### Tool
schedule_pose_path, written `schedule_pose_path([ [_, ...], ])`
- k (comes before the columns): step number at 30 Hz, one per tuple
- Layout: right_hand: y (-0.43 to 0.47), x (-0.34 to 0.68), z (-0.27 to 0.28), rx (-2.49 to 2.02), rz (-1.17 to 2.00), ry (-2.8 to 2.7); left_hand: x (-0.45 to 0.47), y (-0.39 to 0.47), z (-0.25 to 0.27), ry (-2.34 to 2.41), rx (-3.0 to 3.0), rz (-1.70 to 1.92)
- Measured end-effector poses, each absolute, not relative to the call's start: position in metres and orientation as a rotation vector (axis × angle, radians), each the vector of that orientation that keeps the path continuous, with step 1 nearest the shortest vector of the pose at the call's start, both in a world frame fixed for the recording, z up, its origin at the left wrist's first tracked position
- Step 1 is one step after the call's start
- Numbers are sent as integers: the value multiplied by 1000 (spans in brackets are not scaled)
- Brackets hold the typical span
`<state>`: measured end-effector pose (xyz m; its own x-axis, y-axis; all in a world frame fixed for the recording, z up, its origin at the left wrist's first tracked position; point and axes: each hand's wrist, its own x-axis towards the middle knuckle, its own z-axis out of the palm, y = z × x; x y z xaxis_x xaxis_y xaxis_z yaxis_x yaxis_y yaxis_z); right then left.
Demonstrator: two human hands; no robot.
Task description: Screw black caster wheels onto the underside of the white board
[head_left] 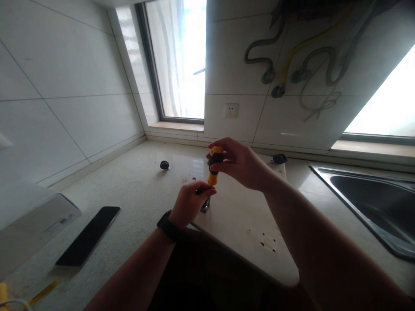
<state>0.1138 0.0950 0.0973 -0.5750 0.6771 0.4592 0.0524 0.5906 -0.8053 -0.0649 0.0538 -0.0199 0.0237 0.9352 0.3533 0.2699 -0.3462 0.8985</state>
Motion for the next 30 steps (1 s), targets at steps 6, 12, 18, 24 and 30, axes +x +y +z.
schedule_pose_path([
  [6, 84, 95, 93, -969, 259, -1898, -67, 52, -21, 1231, 1753, 1346],
  [12, 81, 99, 97, -780, 438, -2017, -66, 52, -21, 1290, 1692, 1370],
  [18, 94, 116, 106, -457, 1154, -2070, -68, 54, -18, 1252, 1726, 1362],
  [24, 92, 108, 102, -860, 578, -1908, -68, 53, -20, 1215, 1786, 1277],
  [30, 76, 101, 109, -1012, 149, -2020, -69, 53, -21, 1310, 1807, 1390],
])
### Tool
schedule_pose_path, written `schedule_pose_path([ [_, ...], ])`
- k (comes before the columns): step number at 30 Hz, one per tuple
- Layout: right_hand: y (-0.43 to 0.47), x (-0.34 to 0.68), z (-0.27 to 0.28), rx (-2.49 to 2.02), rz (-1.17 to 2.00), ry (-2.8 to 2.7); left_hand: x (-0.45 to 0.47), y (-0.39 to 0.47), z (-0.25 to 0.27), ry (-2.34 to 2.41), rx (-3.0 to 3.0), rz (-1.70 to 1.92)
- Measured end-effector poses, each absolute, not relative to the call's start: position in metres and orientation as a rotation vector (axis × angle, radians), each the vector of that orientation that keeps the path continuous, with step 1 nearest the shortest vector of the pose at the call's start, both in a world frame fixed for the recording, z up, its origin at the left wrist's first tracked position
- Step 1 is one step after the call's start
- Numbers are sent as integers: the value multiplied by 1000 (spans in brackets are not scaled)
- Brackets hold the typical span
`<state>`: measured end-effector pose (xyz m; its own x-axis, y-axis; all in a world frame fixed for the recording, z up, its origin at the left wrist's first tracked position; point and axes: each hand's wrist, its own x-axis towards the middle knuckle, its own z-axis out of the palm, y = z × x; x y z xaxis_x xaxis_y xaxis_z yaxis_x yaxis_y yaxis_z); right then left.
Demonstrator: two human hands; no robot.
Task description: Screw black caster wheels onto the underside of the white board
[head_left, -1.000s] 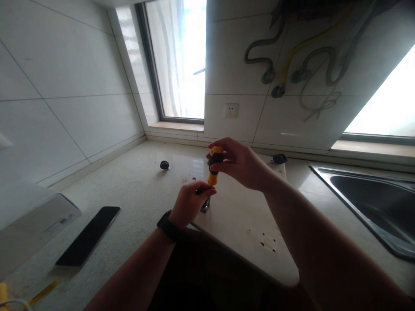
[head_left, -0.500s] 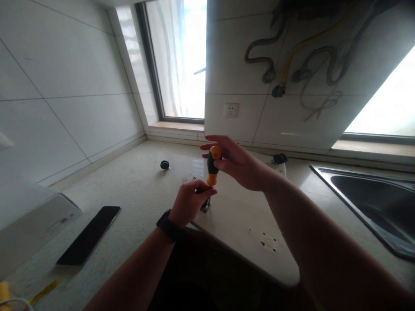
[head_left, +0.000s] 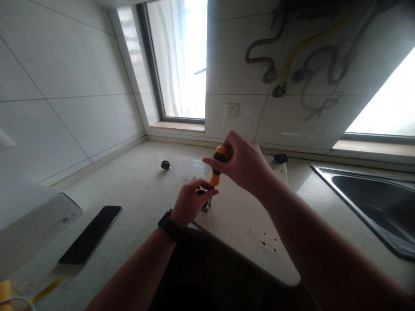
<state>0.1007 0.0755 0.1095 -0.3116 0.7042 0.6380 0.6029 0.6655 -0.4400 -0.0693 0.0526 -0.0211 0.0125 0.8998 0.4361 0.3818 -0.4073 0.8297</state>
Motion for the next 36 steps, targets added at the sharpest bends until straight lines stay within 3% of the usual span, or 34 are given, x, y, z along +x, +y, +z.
schedule_pose_path([
  [5, 82, 117, 114, -537, 745, -2281, -72, 54, -18, 1307, 1816, 1366],
  [9, 85, 124, 119, -585, 872, -2271, -73, 55, -15, 1275, 1815, 1321],
  [17, 72, 112, 121, -965, 265, -2187, -73, 56, -18, 1160, 1827, 1323],
  [26, 56, 98, 118, -1151, 36, -2137, -68, 54, -20, 1227, 1736, 1328],
  [28, 61, 100, 117, -1050, 192, -2162, -68, 54, -19, 1211, 1751, 1316],
  [33, 81, 110, 115, -555, 1033, -2168, -70, 54, -16, 1164, 1768, 1269],
  [36, 84, 110, 115, -600, 1038, -2099, -71, 54, -15, 1154, 1742, 1271],
])
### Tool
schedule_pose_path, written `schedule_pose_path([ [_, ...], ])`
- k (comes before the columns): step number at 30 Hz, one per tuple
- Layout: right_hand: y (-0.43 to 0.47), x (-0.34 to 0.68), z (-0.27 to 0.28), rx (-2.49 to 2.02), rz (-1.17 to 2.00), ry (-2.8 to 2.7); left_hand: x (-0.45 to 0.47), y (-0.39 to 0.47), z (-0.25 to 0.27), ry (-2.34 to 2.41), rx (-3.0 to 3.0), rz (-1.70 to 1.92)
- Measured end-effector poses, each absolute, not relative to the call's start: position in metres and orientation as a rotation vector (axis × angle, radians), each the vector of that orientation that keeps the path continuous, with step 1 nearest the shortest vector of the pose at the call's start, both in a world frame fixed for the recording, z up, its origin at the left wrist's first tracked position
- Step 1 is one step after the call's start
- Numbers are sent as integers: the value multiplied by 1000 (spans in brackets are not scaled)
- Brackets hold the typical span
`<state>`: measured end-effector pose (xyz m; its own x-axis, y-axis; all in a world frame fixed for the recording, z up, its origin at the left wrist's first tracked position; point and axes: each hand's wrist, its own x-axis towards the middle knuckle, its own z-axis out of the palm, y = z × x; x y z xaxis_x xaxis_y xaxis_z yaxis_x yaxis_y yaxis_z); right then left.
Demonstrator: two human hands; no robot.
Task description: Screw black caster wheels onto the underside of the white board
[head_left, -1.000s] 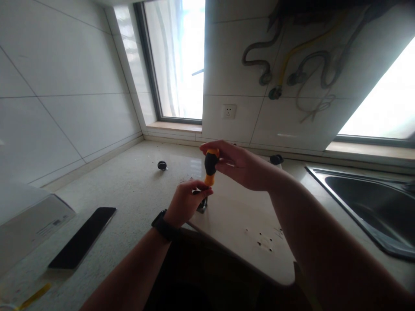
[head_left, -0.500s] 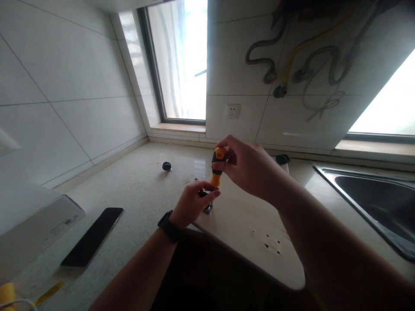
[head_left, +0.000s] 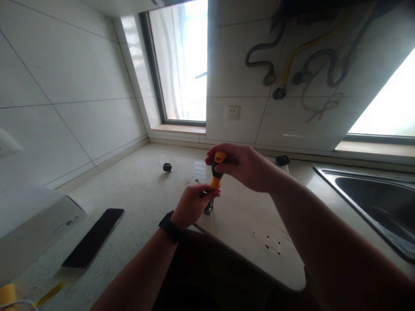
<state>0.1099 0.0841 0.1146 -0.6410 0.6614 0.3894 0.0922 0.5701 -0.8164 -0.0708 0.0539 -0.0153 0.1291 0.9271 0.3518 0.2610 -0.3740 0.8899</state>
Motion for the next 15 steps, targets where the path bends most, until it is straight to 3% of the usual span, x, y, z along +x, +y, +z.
schedule_pose_path([
  [5, 76, 100, 110, -855, 734, -1970, -70, 53, -15, 1117, 1725, 1296],
  [11, 70, 92, 103, -1115, 138, -1881, -67, 51, -15, 1117, 1740, 1287],
  [13, 71, 94, 102, -1072, 146, -1915, -66, 51, -15, 1129, 1741, 1286],
  [15, 73, 98, 103, -928, 441, -1988, -66, 52, -16, 1130, 1735, 1279],
])
